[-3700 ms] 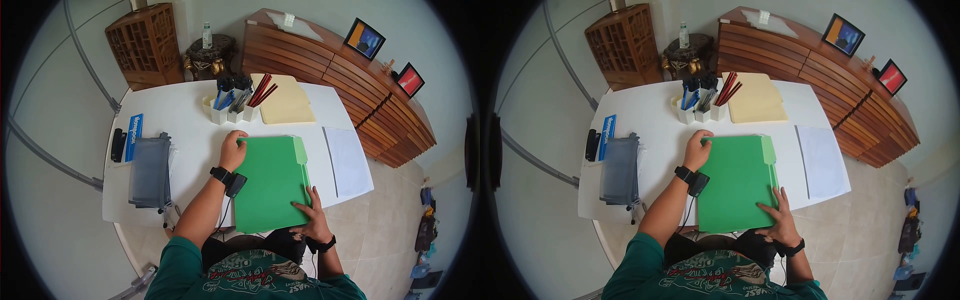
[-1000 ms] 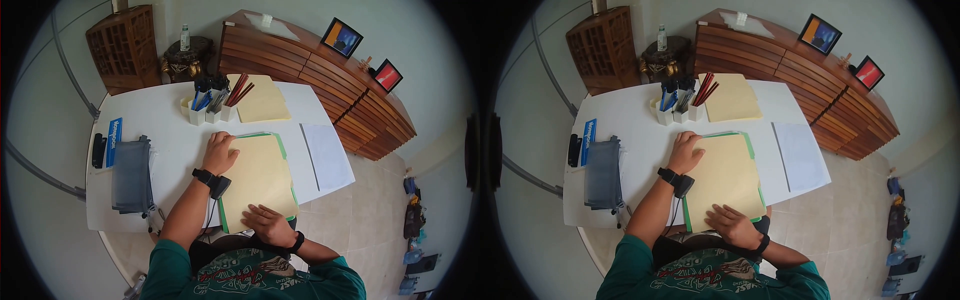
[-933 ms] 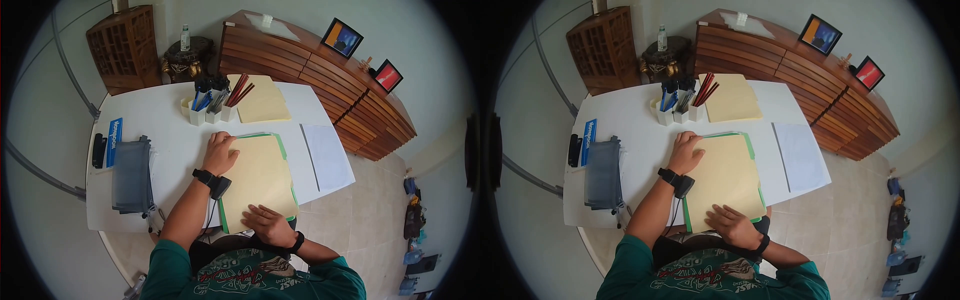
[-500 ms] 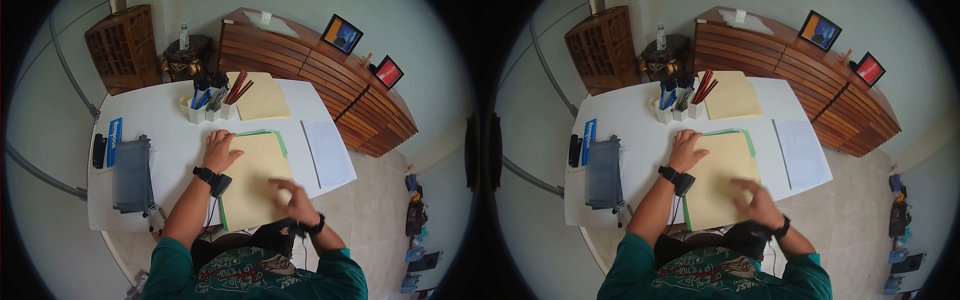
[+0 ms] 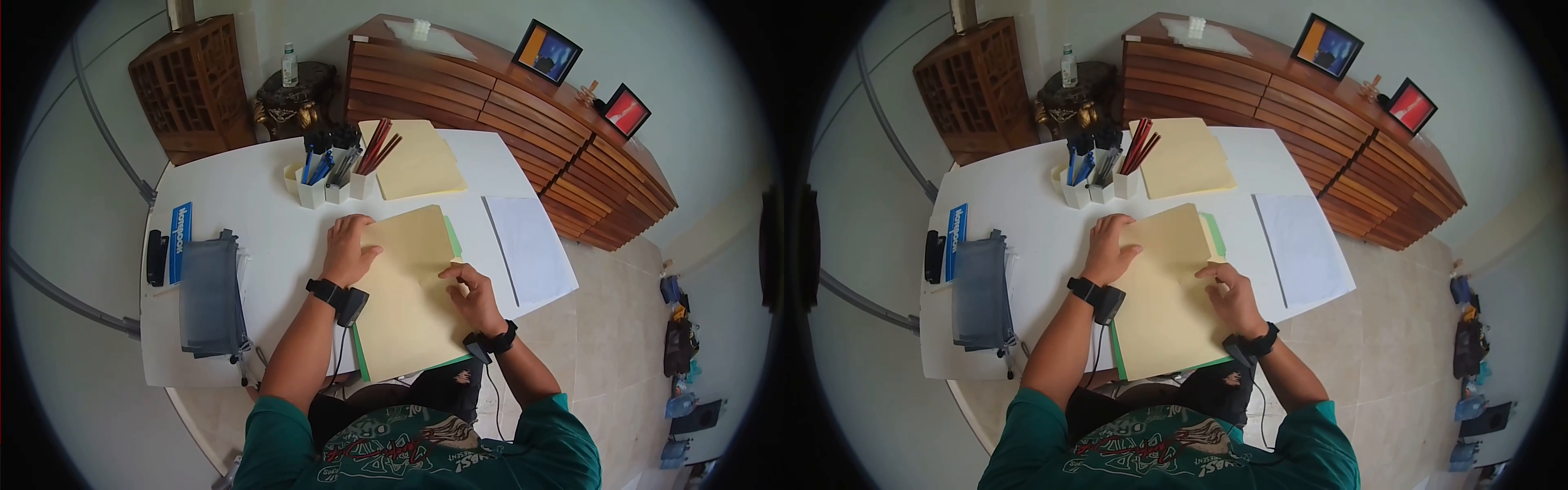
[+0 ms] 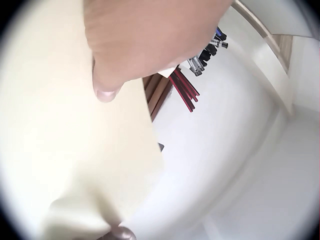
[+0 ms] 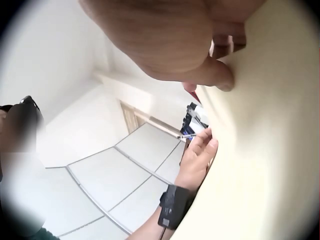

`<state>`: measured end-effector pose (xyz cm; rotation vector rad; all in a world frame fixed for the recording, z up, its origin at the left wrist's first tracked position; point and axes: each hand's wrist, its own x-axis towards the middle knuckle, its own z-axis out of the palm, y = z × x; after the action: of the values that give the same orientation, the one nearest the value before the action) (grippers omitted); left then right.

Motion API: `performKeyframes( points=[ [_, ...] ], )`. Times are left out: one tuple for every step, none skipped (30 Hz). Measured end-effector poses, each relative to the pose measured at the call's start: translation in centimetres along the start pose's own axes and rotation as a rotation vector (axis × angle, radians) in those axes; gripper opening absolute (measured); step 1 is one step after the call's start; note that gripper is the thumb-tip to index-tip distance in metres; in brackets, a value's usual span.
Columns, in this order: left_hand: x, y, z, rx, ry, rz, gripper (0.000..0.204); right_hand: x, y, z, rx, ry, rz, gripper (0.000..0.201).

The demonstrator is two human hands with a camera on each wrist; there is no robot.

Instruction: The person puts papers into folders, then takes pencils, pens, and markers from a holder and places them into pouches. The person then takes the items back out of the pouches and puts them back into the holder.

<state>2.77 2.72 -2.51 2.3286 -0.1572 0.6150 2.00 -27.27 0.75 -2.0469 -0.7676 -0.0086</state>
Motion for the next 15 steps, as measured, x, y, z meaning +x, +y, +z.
performKeyframes(
  points=[
    [0.0, -0.3, 0.1, -0.08, -0.019, -0.043, 0.048, -0.1, -0.3, -0.4, 0.11, 0.024, 0.09, 0.037],
    [0.0, -0.5, 0.3, -0.081, -0.022, -0.041, 0.048, 0.0, -0.1, -1.2, 0.11, 0.026, 0.093, 0.037],
    [-0.1, -0.7, 0.6, -0.099, -0.017, -0.052, 0.045, 0.1, 0.3, -2.5, -0.004, 0.147, 0.144, 0.038],
    [-0.2, -0.9, 0.7, -0.118, -0.012, -0.062, 0.043, -0.1, 0.8, -4.0, -0.119, 0.268, 0.194, 0.04],
    [-0.3, -1.0, 0.8, -0.121, -0.011, -0.062, 0.043, -0.5, 1.6, -5.4, -0.376, 0.309, 0.248, 0.043],
    [-0.2, -1.1, 0.9, -0.124, -0.007, -0.059, 0.041, -0.8, 2.7, -6.9, -0.635, 0.348, 0.299, 0.048],
    [-0.1, -1.1, 0.9, -0.127, -0.003, -0.055, 0.04, -1.4, 3.5, -8.1, -0.755, 0.312, 0.356, 0.052],
    [-0.1, -1.1, 0.9, -0.129, -0.001, -0.052, 0.04, -2.1, 4.4, -9.0, -0.875, 0.274, 0.413, 0.057],
    [-0.1, -1.0, 0.9, -0.129, 0.005, -0.051, 0.039, -2.3, 4.5, -9.2, -0.89, 0.267, 0.471, 0.05],
    [-0.1, -1.0, 0.8, -0.129, 0.009, -0.05, 0.039, -2.4, 4.6, -9.4, -0.892, 0.269, 0.472, 0.05],
    [-0.1, -1.0, 0.8, -0.13, 0.008, -0.048, 0.039, -2.4, 4.7, -9.5, -0.89, 0.235, 0.506, 0.045],
    [-0.1, -1.0, 0.8, -0.129, 0.008, -0.044, 0.039, -2.2, 4.5, -9.6, -0.887, 0.199, 0.539, 0.04],
    [-0.1, -1.0, 0.8, -0.126, 0.007, -0.039, 0.039, -2.3, 4.8, -9.7, -0.886, 0.201, 0.542, 0.04],
    [-0.1, -1.1, 0.9, -0.125, 0.003, -0.038, 0.039, -2.5, 5.4, -9.7, -0.889, 0.223, 0.491, 0.036],
    [-0.1, -1.0, 0.8, -0.128, 0.006, -0.037, 0.039, -2.5, 5.5, -9.8, -0.893, 0.246, 0.44, 0.031]
  ],
)
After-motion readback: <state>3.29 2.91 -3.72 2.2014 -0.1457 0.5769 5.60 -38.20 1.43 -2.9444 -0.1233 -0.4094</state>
